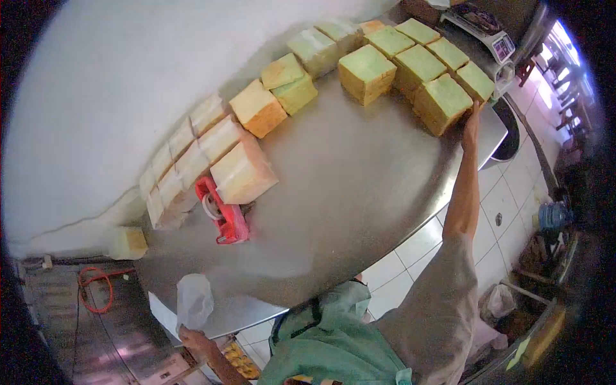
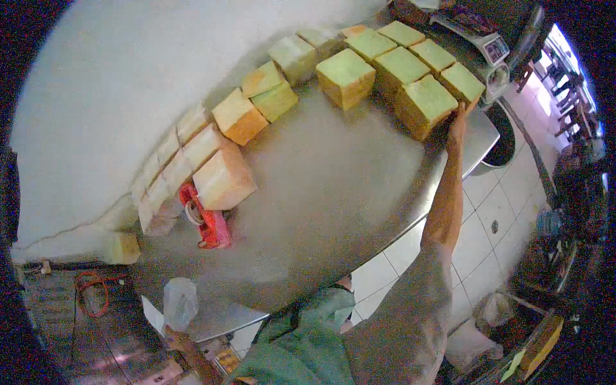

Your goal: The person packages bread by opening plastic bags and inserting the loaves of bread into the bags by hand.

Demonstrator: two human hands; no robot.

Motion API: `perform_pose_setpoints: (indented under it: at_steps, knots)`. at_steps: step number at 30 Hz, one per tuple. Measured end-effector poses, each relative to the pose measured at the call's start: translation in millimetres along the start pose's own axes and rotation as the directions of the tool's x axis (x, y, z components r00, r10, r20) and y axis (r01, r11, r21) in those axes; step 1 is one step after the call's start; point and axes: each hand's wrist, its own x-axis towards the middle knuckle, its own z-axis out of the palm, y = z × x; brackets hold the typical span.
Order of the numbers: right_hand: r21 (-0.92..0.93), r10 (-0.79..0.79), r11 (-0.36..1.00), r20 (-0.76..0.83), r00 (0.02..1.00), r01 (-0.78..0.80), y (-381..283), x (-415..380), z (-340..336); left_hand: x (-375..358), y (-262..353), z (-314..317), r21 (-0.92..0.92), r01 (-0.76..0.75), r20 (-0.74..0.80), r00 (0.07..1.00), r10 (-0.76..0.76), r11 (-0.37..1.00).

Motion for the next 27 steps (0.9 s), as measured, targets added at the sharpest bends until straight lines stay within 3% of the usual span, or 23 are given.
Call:
perform_pose_setpoints:
  at_steps: [2, 3, 5, 6, 7, 9, 11, 12, 13, 14, 15, 16, 17, 18, 19, 21, 23, 27]
  knots:
    - [0.227, -0.017, 0.974, 0.175, 0.984, -0.024, 38, 45, -5, 28, -30, -9, 0.036, -0.096, 0.029, 0.995, 0.095, 0.995]
    - [0.273, 0.143, 0.937, 0.273, 0.952, -0.219, -4, 18, 4, 44, -46, -15, 0.085, -0.226, 0.044, 0.974, 0.223, 0.970]
    - [0.228, 0.184, 0.923, 0.445, 0.876, -0.309, 7, 31, -10, 63, -72, -24, 0.191, -0.478, 0.064, 0.877, 0.475, 0.857]
    - [0.196, 0.203, 0.916, 0.526, 0.826, -0.349, 11, 40, -17, 66, -79, -25, 0.202, -0.478, 0.076, 0.878, 0.473, 0.855]
    - [0.191, 0.293, 0.825, 0.660, 0.692, -0.532, 0, 39, -18, 60, -74, -28, 0.177, -0.327, 0.074, 0.945, 0.319, 0.928]
    - [0.218, 0.275, 0.864, 0.548, 0.790, -0.453, -20, 19, 7, 71, -81, -32, 0.091, -0.033, 0.069, 0.997, 0.027, 0.995]
    - [0.184, 0.240, 0.910, 0.494, 0.835, -0.370, -18, 10, 26, 64, -73, -42, 0.004, 0.136, 0.025, 0.990, -0.136, 0.991]
    - [0.087, -0.001, 0.995, 0.519, 0.854, -0.052, 0, 15, 23, 60, -73, -43, -0.018, 0.151, 0.021, 0.988, -0.150, 0.988]
    - [0.016, -0.238, 0.960, 0.574, 0.784, 0.280, 7, 3, 27, 56, -70, -42, -0.043, 0.145, 0.033, 0.989, -0.143, 0.989]
    - [0.065, 0.068, 0.987, 0.649, 0.758, -0.144, 5, -2, 30, 53, -69, -42, -0.067, 0.134, 0.041, 0.990, -0.132, 0.989]
    - [0.076, 0.367, 0.836, 0.660, 0.656, -0.544, -23, -30, 44, 50, -70, -41, -0.092, 0.126, 0.050, 0.991, -0.121, 0.988]
    - [0.014, -0.170, 0.974, 0.700, 0.693, 0.226, 29, -27, 38, 47, -69, -42, -0.112, 0.123, 0.062, 0.991, -0.116, 0.986]
    - [0.027, 0.307, 0.888, 0.710, 0.634, -0.460, -26, -88, 68, 45, -69, -41, -0.130, 0.118, 0.072, 0.991, -0.110, 0.984]
    - [0.077, 0.240, 0.896, 0.744, 0.624, -0.437, 15, -90, 65, 41, -68, -42, -0.154, 0.123, 0.083, 0.990, -0.111, 0.980]
    - [-0.061, 0.341, 0.879, 0.774, 0.534, -0.474, -5, -131, 82, 37, -64, -45, -0.186, 0.134, 0.086, 0.989, -0.120, 0.973]
    - [-0.148, 0.381, 0.888, 0.765, 0.518, -0.435, -17, -208, 101, 31, -47, -43, -0.270, 0.178, 0.059, 0.984, -0.169, 0.946]
    - [-0.182, 0.376, 0.899, 0.786, 0.490, -0.397, -2, -273, 118, 26, -8, -29, -0.406, 0.219, -0.064, 0.962, -0.267, 0.887]
    - [-0.314, 0.429, 0.884, 0.840, 0.333, -0.345, -25, -433, 161, 76, -33, -44, -0.471, 0.131, -0.084, 0.978, -0.193, 0.872]
